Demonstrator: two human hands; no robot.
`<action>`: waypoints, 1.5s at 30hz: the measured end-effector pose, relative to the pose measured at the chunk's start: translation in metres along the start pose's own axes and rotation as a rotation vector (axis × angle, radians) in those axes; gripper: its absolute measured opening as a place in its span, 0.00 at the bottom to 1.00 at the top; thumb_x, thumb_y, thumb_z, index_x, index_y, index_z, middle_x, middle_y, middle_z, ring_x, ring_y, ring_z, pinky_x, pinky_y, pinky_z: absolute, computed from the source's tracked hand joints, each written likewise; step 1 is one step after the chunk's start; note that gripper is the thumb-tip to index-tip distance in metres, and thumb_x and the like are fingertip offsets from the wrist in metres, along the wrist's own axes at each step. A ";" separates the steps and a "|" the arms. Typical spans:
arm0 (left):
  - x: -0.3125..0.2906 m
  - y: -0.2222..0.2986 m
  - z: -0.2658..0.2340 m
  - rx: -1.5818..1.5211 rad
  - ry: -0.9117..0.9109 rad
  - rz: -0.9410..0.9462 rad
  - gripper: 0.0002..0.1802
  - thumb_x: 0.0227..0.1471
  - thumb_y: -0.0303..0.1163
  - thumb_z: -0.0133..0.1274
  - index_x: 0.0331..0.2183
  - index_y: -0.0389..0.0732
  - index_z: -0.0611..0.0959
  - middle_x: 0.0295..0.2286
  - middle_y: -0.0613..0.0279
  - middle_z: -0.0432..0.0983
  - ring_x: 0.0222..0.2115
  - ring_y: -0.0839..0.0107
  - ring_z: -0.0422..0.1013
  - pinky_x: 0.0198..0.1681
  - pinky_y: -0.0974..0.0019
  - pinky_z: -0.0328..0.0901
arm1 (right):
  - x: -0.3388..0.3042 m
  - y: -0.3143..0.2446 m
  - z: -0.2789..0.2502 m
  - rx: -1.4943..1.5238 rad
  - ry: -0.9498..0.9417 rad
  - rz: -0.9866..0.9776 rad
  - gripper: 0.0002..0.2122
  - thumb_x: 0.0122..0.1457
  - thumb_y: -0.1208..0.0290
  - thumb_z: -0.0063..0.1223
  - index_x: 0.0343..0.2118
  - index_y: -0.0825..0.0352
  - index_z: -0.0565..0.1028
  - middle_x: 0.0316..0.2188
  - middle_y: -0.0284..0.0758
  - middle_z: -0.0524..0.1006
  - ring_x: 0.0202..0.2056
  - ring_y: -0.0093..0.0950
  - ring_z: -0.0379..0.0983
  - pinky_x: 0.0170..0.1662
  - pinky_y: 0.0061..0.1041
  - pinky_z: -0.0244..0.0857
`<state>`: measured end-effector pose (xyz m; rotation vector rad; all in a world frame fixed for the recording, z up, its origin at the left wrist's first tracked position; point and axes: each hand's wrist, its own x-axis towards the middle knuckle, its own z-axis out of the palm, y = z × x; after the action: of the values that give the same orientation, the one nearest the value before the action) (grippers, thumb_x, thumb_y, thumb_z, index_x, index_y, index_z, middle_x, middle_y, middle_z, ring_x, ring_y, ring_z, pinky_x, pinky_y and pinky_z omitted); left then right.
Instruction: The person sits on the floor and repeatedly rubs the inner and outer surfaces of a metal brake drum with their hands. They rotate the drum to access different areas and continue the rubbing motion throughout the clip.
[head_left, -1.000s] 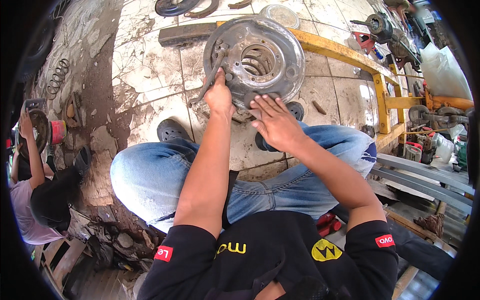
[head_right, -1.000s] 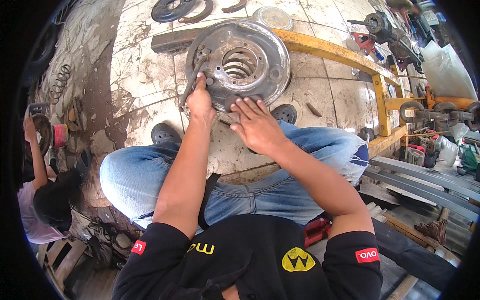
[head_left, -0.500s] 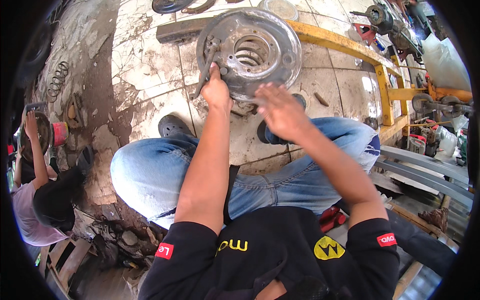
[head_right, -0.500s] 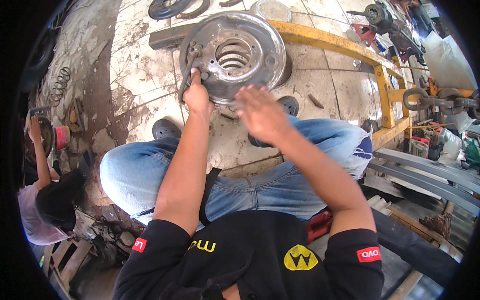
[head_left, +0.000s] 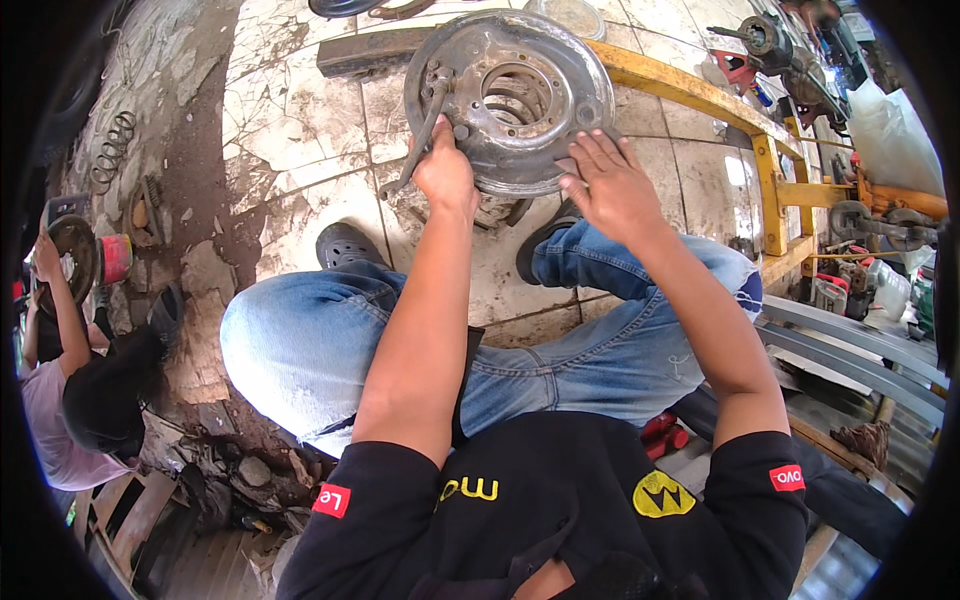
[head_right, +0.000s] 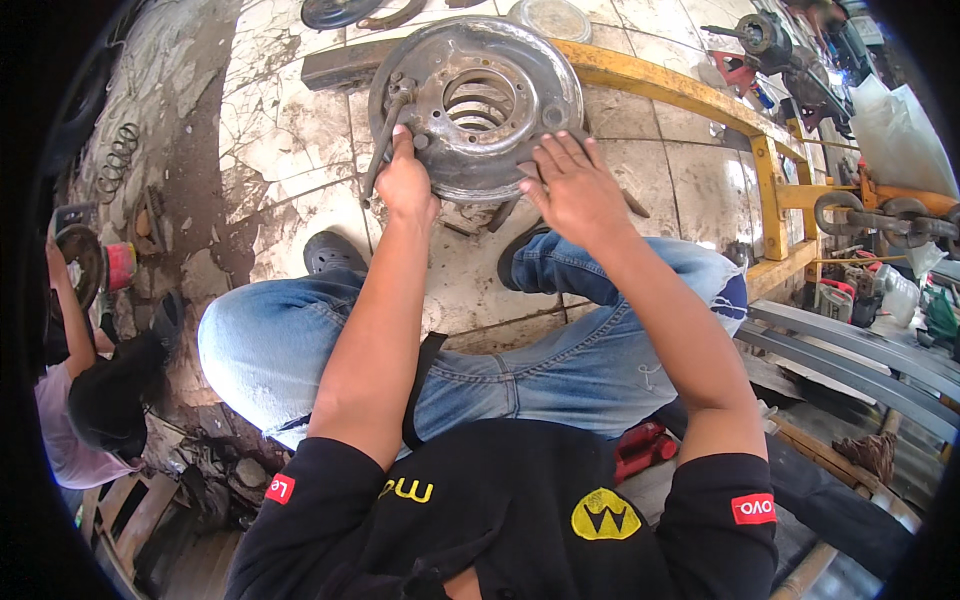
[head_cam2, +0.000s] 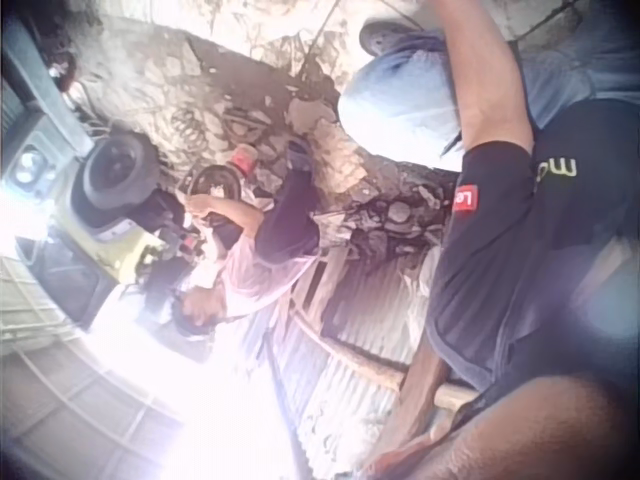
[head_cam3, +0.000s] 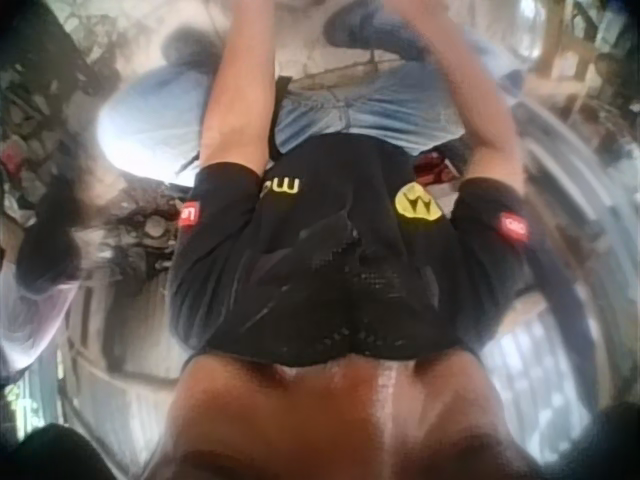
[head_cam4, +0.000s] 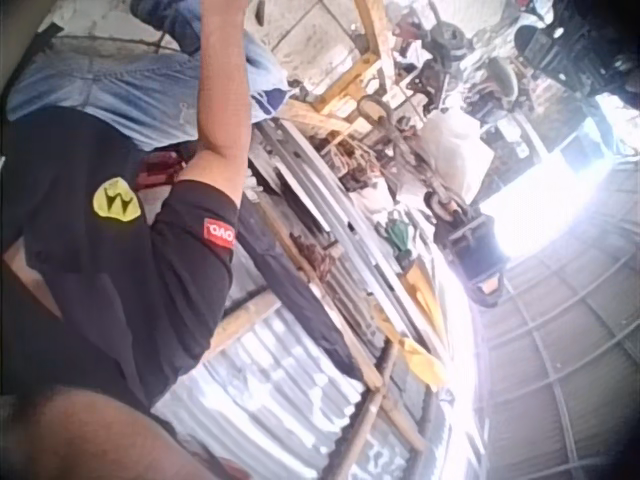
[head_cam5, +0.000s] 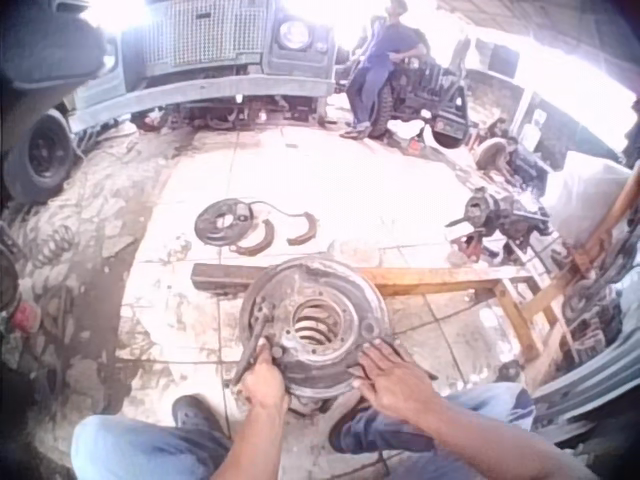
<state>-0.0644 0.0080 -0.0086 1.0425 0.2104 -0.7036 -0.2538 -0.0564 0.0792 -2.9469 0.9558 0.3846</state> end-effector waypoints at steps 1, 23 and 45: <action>-0.001 0.001 0.003 -0.002 -0.002 0.008 0.22 0.61 0.39 0.52 0.49 0.31 0.76 0.43 0.53 0.75 0.40 0.64 0.73 0.44 0.59 0.70 | 0.000 0.007 0.002 -0.039 0.032 0.032 0.35 0.66 0.41 0.25 0.63 0.68 0.61 0.65 0.43 0.59 0.68 0.37 0.46 0.70 0.40 0.37; -0.017 0.028 0.017 -0.031 0.061 -0.091 0.24 0.61 0.39 0.52 0.50 0.30 0.76 0.44 0.55 0.75 0.42 0.65 0.71 0.48 0.59 0.67 | 0.004 -0.032 -0.012 -0.032 -0.031 -0.026 0.38 0.65 0.37 0.21 0.64 0.68 0.59 0.66 0.44 0.56 0.69 0.35 0.46 0.71 0.37 0.36; -0.006 0.023 0.007 -0.059 -0.016 -0.104 0.22 0.61 0.38 0.52 0.49 0.30 0.77 0.43 0.55 0.75 0.42 0.66 0.71 0.48 0.60 0.65 | -0.004 -0.048 0.005 0.167 0.091 -0.171 0.33 0.65 0.43 0.35 0.60 0.70 0.65 0.62 0.44 0.64 0.66 0.37 0.54 0.69 0.40 0.41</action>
<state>-0.0560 0.0117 0.0144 0.9741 0.2714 -0.7952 -0.2304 -0.0146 0.0721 -2.8838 0.6978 0.1575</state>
